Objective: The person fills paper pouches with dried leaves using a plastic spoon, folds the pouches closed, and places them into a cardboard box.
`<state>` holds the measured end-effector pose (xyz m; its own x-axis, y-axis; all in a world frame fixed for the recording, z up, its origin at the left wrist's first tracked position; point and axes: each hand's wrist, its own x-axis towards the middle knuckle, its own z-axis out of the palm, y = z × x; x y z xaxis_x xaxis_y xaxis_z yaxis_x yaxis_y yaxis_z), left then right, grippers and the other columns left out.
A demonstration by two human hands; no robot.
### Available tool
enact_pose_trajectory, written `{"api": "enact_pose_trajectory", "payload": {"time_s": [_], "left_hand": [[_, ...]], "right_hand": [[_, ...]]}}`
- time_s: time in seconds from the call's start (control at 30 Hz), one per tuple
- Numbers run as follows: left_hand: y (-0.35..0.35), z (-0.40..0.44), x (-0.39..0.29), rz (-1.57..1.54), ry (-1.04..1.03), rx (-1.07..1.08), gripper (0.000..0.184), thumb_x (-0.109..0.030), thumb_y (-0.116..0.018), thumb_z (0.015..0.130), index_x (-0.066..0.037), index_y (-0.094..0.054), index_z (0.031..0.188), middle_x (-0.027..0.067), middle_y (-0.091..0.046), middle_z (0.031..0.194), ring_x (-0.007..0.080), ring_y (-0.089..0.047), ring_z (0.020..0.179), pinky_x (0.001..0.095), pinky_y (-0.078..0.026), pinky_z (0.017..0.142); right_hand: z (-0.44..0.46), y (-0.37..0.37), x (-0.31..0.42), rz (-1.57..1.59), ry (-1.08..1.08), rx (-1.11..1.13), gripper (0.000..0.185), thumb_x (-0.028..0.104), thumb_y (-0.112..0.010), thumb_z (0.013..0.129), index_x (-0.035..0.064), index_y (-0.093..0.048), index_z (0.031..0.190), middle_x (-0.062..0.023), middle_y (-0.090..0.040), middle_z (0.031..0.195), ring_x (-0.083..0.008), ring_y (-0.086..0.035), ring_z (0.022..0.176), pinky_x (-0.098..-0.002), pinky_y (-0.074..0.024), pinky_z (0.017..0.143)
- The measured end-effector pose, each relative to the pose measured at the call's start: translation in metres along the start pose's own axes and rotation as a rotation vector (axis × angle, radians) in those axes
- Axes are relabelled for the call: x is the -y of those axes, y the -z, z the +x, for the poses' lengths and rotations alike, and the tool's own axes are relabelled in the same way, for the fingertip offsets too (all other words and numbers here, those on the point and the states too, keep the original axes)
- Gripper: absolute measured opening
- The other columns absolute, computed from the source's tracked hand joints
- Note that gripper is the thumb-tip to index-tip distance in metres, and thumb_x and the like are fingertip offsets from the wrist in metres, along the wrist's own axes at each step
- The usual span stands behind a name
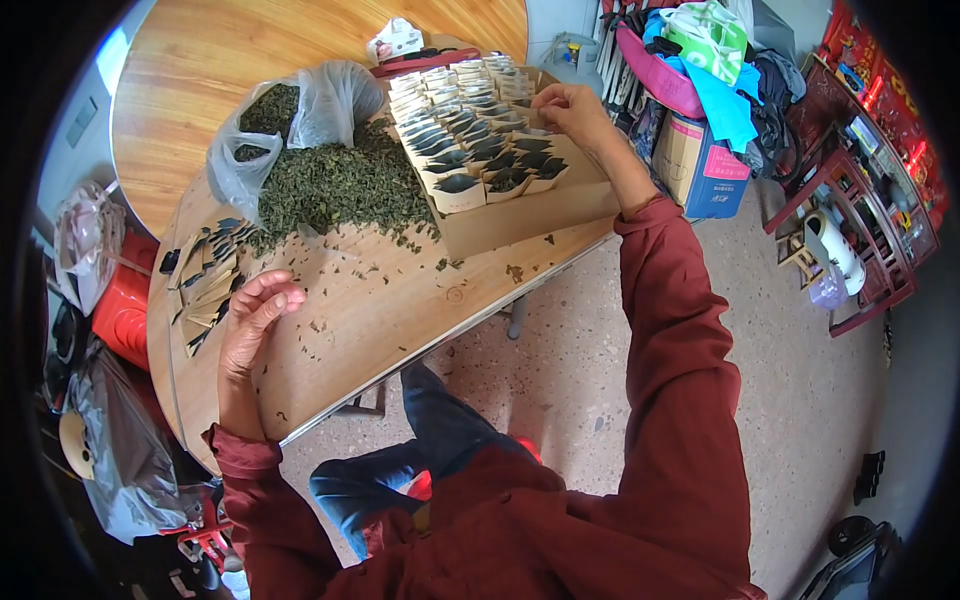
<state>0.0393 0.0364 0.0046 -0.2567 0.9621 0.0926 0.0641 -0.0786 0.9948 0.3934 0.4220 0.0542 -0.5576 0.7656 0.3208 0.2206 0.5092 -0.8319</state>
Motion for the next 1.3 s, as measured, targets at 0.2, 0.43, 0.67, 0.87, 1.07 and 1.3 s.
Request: {"api": "enact_pose_trajectory", "payload": {"time_s": [0.2,0.43,0.67,0.87,1.07,1.3], "left_hand": [[-0.002,-0.001,-0.001,-0.006,-0.005,-0.004,0.032,-0.012,-0.069,0.085,-0.002,-0.06,0.115,0.0079,-0.069,0.096,0.0148,-0.065,0.091,0.0272,-0.05,0.085],[-0.001,-0.001,-0.001,-0.004,-0.012,-0.002,0.032,-0.014,-0.069,0.085,-0.002,-0.06,0.114,0.0079,-0.069,0.096,0.015,-0.065,0.091,0.0278,-0.05,0.085],[-0.001,-0.001,-0.001,-0.008,-0.014,-0.001,0.032,-0.014,-0.069,0.085,-0.001,-0.06,0.113,0.0081,-0.069,0.096,0.0146,-0.065,0.091,0.0273,-0.05,0.085],[0.001,-0.001,-0.003,-0.052,-0.061,-0.058,0.029,-0.012,-0.068,0.086,-0.001,-0.061,0.112,0.0067,-0.068,0.093,0.0134,-0.065,0.088,0.0259,-0.05,0.082],[0.004,0.001,-0.001,-0.092,-0.13,-0.129,0.023,-0.011,-0.066,0.088,-0.001,-0.062,0.109,0.0058,-0.067,0.091,0.0133,-0.064,0.085,0.0261,-0.05,0.079],[-0.046,-0.053,-0.062,0.012,-0.44,-0.176,0.014,-0.005,-0.062,0.088,0.0,-0.064,0.1,0.007,-0.065,0.091,0.0154,-0.063,0.084,0.0299,-0.05,0.078]], "right_hand": [[-0.003,0.001,0.005,-0.029,-0.031,-0.014,0.02,0.003,-0.058,0.089,0.0054,-0.065,0.108,0.0004,-0.065,0.091,-0.0077,-0.064,0.08,-0.022,-0.0534,0.071],[-0.01,0.004,0.01,0.033,-0.019,-0.009,0.029,0.001,-0.058,0.087,0.0065,-0.064,0.116,-0.001,-0.066,0.099,-0.0084,-0.065,0.083,-0.0216,-0.0534,0.074],[-0.017,0.01,0.016,0.038,-0.043,-0.043,0.035,-0.002,-0.06,0.085,0.0055,-0.062,0.119,-0.0058,-0.065,0.111,-0.0112,-0.065,0.09,-0.0233,-0.0549,0.076],[-0.015,0.017,0.009,0.074,0.013,-0.077,0.038,-0.005,-0.062,0.081,0.0037,-0.061,0.118,-0.0097,-0.064,0.106,-0.0134,-0.063,0.084,-0.0232,-0.0536,0.068],[-0.021,0.019,0.01,-0.046,0.063,-0.076,0.035,0.001,-0.065,0.081,0.0012,-0.062,0.115,-0.0108,-0.066,0.099,-0.0145,-0.062,0.078,-0.0253,-0.0515,0.065],[-0.043,0.031,0.055,-0.129,0.36,-0.309,0.026,0.013,-0.054,0.095,0.0,-0.061,0.115,-0.0086,-0.068,0.097,-0.0141,-0.064,0.083,-0.0255,-0.0514,0.075]]}}
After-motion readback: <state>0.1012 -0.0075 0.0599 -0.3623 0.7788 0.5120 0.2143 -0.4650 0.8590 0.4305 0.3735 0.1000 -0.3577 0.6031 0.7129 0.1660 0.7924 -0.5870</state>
